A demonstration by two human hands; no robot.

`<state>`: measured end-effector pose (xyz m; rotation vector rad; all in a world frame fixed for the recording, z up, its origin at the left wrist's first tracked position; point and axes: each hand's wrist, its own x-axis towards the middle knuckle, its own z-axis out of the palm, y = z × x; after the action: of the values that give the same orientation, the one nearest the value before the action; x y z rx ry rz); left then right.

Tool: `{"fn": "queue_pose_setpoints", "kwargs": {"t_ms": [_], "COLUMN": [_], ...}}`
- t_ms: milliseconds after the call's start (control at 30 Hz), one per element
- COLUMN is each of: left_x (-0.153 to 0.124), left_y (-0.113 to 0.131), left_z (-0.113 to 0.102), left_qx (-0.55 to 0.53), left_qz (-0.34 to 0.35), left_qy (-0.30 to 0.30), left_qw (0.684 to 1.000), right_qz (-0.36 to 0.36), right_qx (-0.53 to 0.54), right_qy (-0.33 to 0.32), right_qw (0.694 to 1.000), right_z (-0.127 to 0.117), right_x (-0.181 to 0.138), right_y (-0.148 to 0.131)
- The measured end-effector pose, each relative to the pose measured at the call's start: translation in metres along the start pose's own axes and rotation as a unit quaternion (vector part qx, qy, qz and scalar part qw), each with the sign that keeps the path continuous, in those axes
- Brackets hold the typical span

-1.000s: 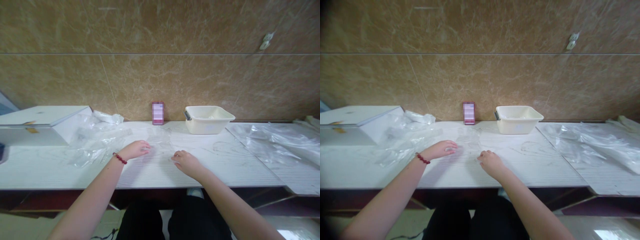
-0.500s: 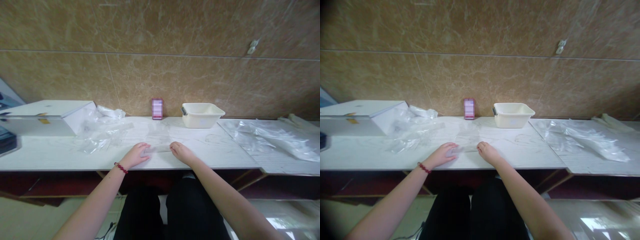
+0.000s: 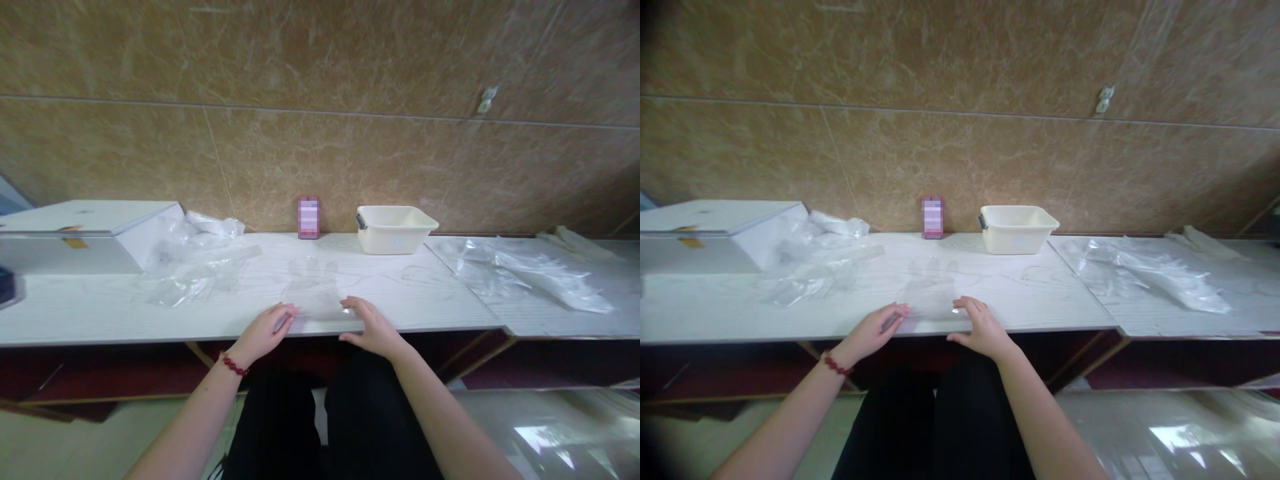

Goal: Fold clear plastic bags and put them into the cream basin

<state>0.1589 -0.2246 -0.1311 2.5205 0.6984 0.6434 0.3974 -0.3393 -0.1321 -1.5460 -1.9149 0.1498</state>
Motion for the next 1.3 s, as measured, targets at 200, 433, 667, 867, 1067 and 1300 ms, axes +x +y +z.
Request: {"fn": "queue_pose_setpoints", "kwargs": {"t_ms": [200, 433, 667, 867, 1067, 1300], "left_x": [-0.003, -0.002, 0.037, 0.085, 0.108, 0.115], "left_y": [0.009, 0.010, -0.011, -0.038, -0.061, -0.070], "left_z": [-0.011, -0.023, -0.019, -0.008, 0.005, 0.017], "left_qx": [-0.047, -0.076, -0.278, -0.259, -0.082, -0.098], "left_qz": [-0.015, -0.062, -0.174, -0.247, -0.287, -0.323], "left_qy": [-0.066, -0.046, 0.074, 0.107, 0.159, 0.169], "left_qw": [0.997, 0.994, 0.942, 0.928, 0.941, 0.926], "right_qz": [0.000, -0.045, 0.078, 0.169, 0.297, 0.349], "right_qx": [-0.018, -0.029, 0.003, -0.042, -0.037, -0.023], "right_qy": [-0.048, -0.120, -0.103, -0.045, -0.012, -0.013], "right_qw": [0.999, 0.991, 0.992, 0.984, 0.954, 0.937], "right_z": [-0.006, 0.003, 0.005, 0.016, 0.022, 0.022], "right_x": [0.011, 0.033, 0.055, 0.089, 0.109, 0.120], "right_y": [0.012, 0.020, 0.019, 0.030, 0.046, 0.042]}}
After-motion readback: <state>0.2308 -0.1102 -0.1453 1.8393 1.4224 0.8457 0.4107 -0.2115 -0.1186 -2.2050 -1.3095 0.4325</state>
